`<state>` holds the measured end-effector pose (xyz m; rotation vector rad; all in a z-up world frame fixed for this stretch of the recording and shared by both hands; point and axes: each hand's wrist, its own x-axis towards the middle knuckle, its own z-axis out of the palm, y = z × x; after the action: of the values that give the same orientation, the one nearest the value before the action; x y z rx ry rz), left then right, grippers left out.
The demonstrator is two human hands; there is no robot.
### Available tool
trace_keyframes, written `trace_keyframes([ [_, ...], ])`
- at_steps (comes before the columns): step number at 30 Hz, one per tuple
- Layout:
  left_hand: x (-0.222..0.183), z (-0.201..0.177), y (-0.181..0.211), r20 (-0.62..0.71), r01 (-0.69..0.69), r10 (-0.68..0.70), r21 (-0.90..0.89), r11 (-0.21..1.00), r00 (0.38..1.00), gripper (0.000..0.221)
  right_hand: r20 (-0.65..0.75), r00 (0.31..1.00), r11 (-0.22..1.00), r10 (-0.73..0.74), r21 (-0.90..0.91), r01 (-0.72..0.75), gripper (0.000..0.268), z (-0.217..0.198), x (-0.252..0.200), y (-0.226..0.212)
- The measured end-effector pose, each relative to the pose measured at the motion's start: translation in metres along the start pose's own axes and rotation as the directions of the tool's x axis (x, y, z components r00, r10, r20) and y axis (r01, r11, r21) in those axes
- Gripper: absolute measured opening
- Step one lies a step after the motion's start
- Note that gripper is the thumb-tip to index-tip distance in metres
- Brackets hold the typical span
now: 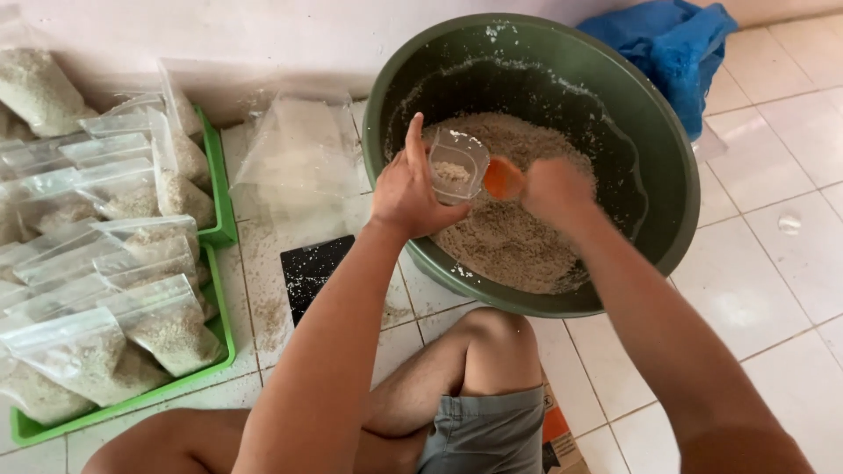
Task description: Scooping grain from a large tub into small plastic bags, weighing them on a scale, and organizing them in a tray.
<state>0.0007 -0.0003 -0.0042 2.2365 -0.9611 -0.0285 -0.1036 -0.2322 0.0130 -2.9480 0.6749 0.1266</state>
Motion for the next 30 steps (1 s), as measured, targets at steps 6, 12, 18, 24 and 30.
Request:
trace_keyframes([
  [6, -0.002, -0.007, 0.004, 0.021, 0.011, -0.011, -0.005, 1.000, 1.000, 0.137, 0.256, 0.963, 0.994, -0.081, 0.088, 0.060, 0.033, 0.049, 0.024, -0.006],
  [12, 0.000, -0.005, 0.002, 0.046, 0.020, -0.021, 0.016, 1.000, 0.999, 0.136, 0.296, 0.953, 0.957, -0.062, 0.289, -0.027, 0.038, 0.046, 0.022, 0.028],
  [18, 0.002, -0.003, 0.001, 0.037, 0.025, -0.026, 0.019, 0.999, 0.999, 0.138, 0.160, 0.987, 0.902, -0.019, 0.430, -0.052, 0.049, -0.028, -0.015, 0.023],
  [24, 0.002, -0.003, 0.002, 0.054, 0.033, -0.034, 0.014, 0.999, 0.998, 0.140, -0.130, 0.990, 0.918, 0.048, 0.396, 0.007, 0.024, -0.113, -0.085, -0.016],
  [30, 0.003, 0.003, 0.000, 0.038, 0.032, -0.034, 0.036, 0.999, 0.999, 0.142, -0.340, 0.940, 0.931, -0.040, 0.330, 0.159, 0.016, -0.133, -0.108, -0.050],
])
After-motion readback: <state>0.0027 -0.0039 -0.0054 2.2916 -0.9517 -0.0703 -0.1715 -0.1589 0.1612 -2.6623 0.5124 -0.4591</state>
